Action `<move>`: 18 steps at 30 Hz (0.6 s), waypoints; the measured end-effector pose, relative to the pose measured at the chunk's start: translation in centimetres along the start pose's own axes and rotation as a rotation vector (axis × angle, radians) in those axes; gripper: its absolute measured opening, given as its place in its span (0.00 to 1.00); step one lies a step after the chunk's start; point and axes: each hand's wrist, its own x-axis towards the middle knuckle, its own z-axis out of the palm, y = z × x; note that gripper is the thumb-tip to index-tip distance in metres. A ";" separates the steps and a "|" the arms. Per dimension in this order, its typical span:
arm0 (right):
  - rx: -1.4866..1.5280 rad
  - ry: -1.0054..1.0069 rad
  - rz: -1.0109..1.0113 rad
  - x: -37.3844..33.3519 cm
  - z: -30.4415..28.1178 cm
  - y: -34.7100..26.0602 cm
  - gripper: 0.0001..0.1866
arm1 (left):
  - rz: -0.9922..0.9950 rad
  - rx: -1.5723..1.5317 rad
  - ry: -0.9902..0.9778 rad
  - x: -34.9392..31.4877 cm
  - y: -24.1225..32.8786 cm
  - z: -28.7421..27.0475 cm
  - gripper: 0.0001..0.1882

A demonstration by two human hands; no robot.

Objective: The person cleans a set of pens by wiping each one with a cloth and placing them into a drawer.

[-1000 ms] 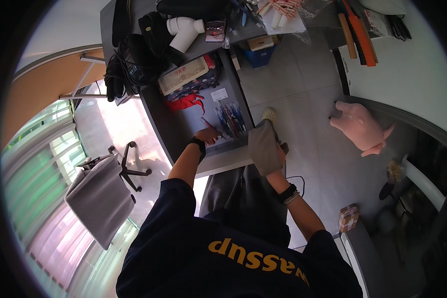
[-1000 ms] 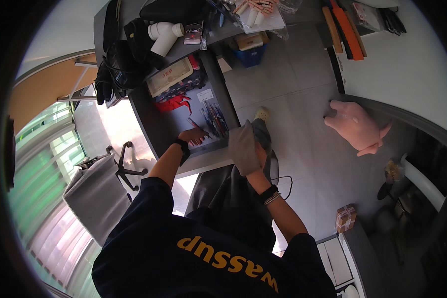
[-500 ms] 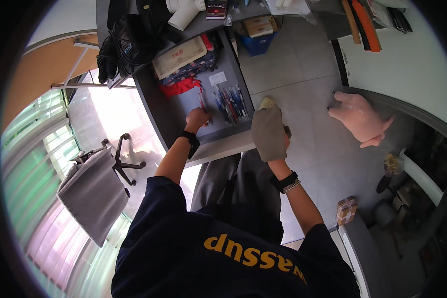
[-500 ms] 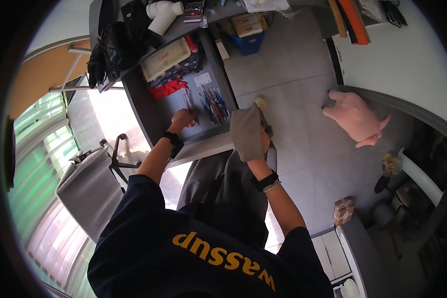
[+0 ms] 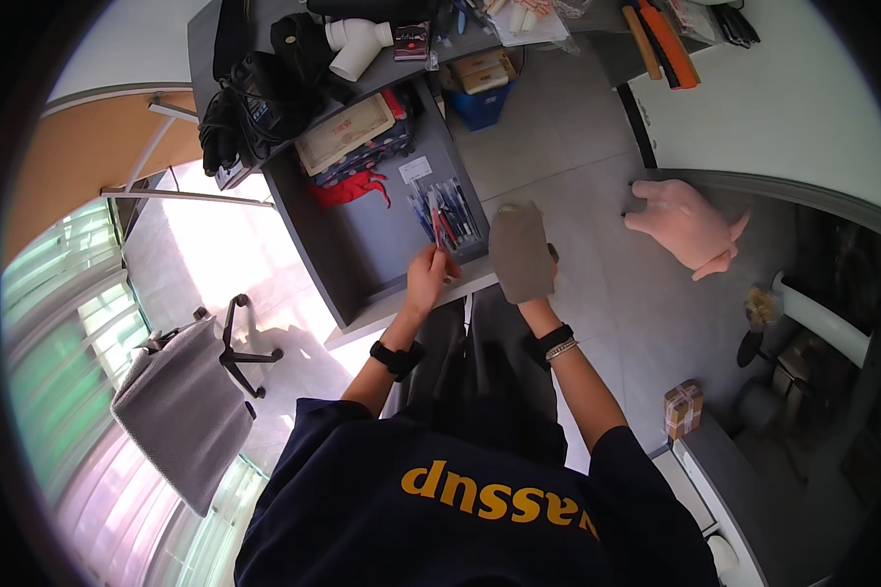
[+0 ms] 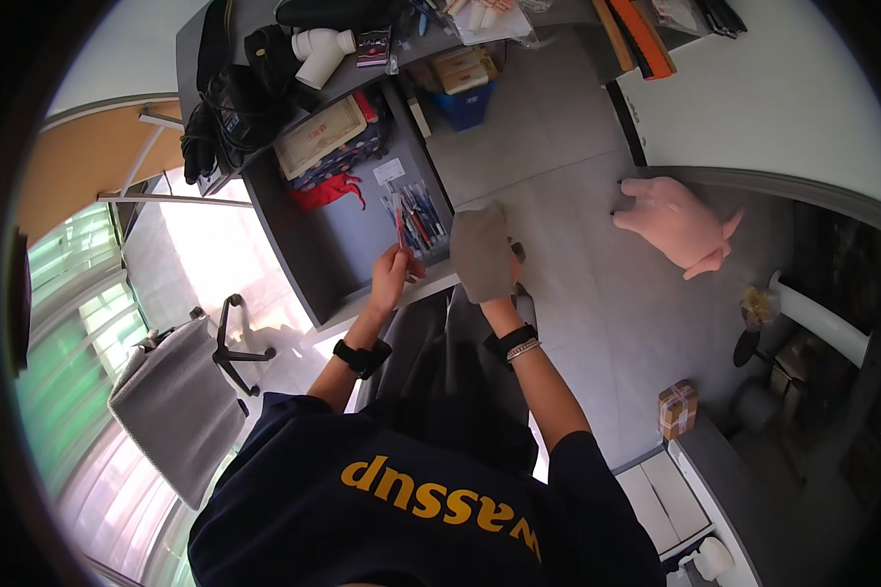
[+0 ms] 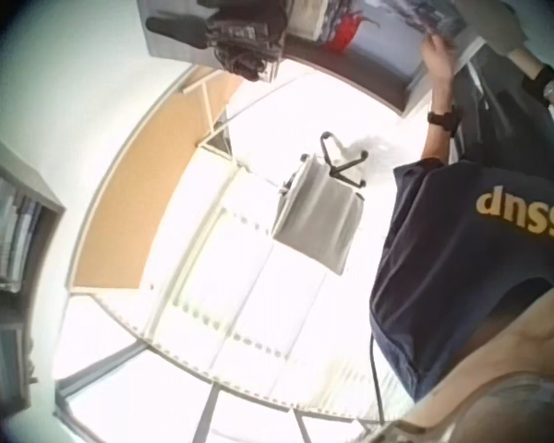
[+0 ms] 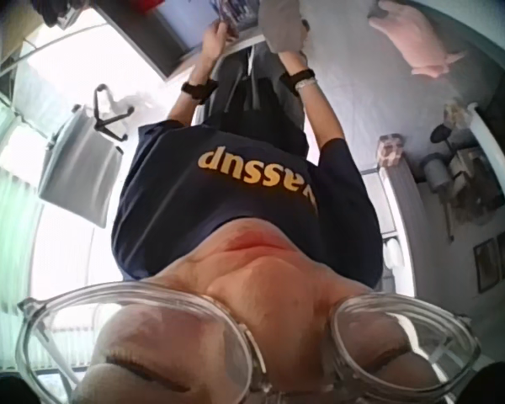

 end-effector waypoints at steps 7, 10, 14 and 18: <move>-1.074 0.304 -0.325 0.9 1.7 -1.3 0.21 | 0.170 -0.070 0.174 -2.4 -1.6 0.5 0.11; -1.529 0.706 -0.427 0.7 3.6 -2.4 0.21 | 0.084 -0.100 0.167 -3.1 -0.7 0.5 0.12; -2.000 0.636 -0.498 -0.9 4.6 -2.4 0.21 | 0.144 -0.025 0.115 -3.4 0.8 0.3 0.11; -2.326 0.271 -0.530 -2.1 5.3 0.1 0.26 | 0.118 -0.029 -0.065 -4.4 3.2 0.7 0.13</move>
